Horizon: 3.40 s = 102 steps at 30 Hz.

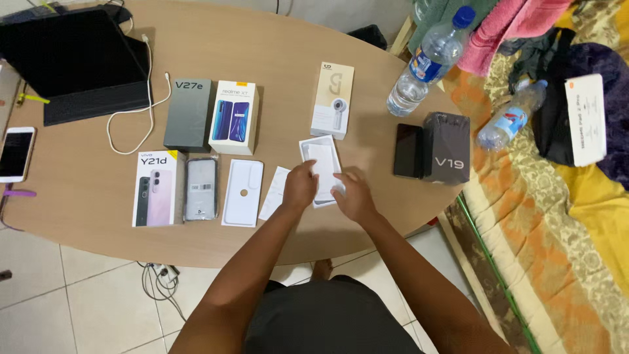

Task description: The person unboxes a white smartphone, connects a charging cable to a power strip, and plugs the charger into the phone. The device powers on and displays the Vivo logo. The person then handles the phone box and paperwork before placing the phone on the table.

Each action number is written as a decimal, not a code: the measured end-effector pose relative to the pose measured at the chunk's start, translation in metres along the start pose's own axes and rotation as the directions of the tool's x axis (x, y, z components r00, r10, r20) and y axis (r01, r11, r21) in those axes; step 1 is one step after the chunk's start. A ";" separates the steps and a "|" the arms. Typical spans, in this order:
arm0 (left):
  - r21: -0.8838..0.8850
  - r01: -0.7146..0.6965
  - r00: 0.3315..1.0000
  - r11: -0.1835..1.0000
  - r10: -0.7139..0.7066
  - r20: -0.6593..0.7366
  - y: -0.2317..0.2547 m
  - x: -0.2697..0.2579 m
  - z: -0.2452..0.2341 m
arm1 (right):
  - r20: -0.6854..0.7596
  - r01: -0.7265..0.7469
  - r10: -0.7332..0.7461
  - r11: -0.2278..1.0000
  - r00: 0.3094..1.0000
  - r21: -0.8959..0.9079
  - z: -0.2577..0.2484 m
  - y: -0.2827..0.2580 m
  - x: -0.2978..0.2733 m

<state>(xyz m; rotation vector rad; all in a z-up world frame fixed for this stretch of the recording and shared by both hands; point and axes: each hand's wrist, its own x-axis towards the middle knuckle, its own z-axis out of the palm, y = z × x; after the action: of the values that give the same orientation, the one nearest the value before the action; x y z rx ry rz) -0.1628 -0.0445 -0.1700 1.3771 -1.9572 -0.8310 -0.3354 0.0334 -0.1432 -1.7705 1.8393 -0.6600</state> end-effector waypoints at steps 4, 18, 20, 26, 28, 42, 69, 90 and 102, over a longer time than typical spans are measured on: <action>0.270 0.054 0.997 0.961 -0.064 0.029 0.005 -0.006 0.008 | 0.092 0.056 -0.043 0.988 0.995 -0.147 0.011 0.008 0.013; 0.257 0.194 0.980 0.947 -0.176 -0.095 0.006 -0.050 -0.028 | 0.136 0.211 -0.186 0.955 0.973 -0.207 -0.002 0.005 0.016; 0.394 0.241 0.967 0.887 -0.253 -0.023 -0.006 -0.063 -0.036 | 0.085 0.191 -0.180 0.970 0.980 -0.152 -0.008 0.004 0.004; 0.606 0.163 0.957 0.779 -0.273 0.093 -0.035 -0.081 -0.027 | 0.065 0.193 -0.190 0.980 0.980 -0.042 -0.010 0.003 -0.023; 0.608 0.128 0.971 0.783 -0.224 0.083 -0.037 -0.081 -0.026 | 0.080 0.158 -0.157 0.987 0.984 -0.004 -0.010 0.006 -0.033; 0.408 -0.557 0.812 0.724 0.577 0.087 0.032 -0.070 -0.174 | 0.027 0.239 -0.255 0.934 0.967 0.265 -0.058 -0.111 -0.027; -0.615 0.233 0.950 0.754 -0.311 -0.020 0.028 -0.073 -0.244 | -0.245 0.166 -0.102 0.952 0.964 0.258 -0.004 -0.264 0.005; -0.673 0.288 0.949 0.681 -0.299 0.104 -0.004 -0.069 -0.280 | 0.186 -0.240 0.153 0.564 0.971 0.790 -0.027 -0.241 0.036; -0.573 0.299 0.944 0.763 -0.326 0.059 0.017 -0.070 -0.278 | 0.018 -0.166 0.209 0.717 0.978 0.676 -0.044 -0.256 0.027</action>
<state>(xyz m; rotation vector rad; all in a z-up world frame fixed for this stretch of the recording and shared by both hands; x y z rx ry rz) 0.0597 -0.0150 0.0087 1.3296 -1.2754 -1.4016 -0.1713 -0.0029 0.0565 -1.0682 1.4972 -1.1340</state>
